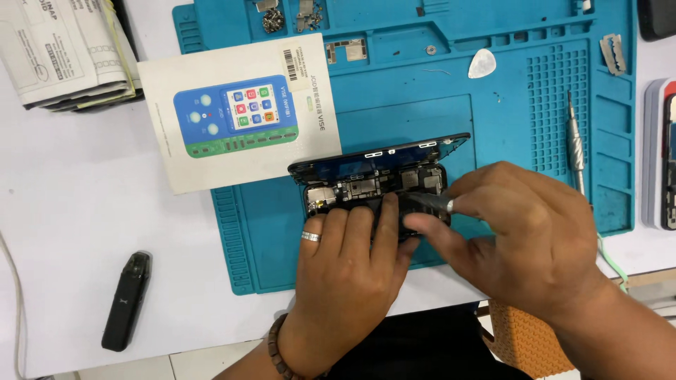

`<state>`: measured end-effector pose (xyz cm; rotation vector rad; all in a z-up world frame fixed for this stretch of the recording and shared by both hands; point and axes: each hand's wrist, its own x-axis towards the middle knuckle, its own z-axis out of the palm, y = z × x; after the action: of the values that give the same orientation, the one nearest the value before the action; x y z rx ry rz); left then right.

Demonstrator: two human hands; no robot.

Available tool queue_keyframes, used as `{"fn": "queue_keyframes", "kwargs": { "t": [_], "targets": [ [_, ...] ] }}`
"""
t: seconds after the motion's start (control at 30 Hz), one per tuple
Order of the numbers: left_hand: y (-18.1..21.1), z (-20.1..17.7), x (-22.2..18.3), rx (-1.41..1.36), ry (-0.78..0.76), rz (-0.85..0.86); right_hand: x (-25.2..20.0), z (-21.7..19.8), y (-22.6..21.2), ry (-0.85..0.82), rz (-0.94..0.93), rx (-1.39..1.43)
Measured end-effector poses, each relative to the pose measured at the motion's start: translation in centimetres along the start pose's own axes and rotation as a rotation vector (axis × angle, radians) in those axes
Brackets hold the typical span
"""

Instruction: The person unlocks a smartphone, navigates the interface, and tests the camera. Then they open the device, disconnect the battery, and use a screwdriver to remove screws from the internal frame.

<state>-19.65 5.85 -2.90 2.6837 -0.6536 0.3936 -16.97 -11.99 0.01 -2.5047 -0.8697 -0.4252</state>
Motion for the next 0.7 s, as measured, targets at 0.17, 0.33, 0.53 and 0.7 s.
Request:
{"fn": "queue_keyframes", "kwargs": {
  "t": [0.17,0.33,0.53,0.7],
  "targets": [
    [0.0,0.1,-0.1,-0.022,-0.004,-0.002,-0.5,0.4,-0.3,0.008,0.08,0.068],
    [0.0,0.2,0.0,-0.02,0.007,-0.005,-0.4,0.4,-0.1,0.057,0.012,0.0],
    [0.0,0.1,0.0,-0.022,0.0,-0.002,0.3,0.0,-0.5,-0.064,0.061,0.045],
    [0.0,0.1,0.1,-0.019,0.018,-0.002,0.6,-0.2,-0.4,-0.027,-0.035,0.043]
  ]
}}
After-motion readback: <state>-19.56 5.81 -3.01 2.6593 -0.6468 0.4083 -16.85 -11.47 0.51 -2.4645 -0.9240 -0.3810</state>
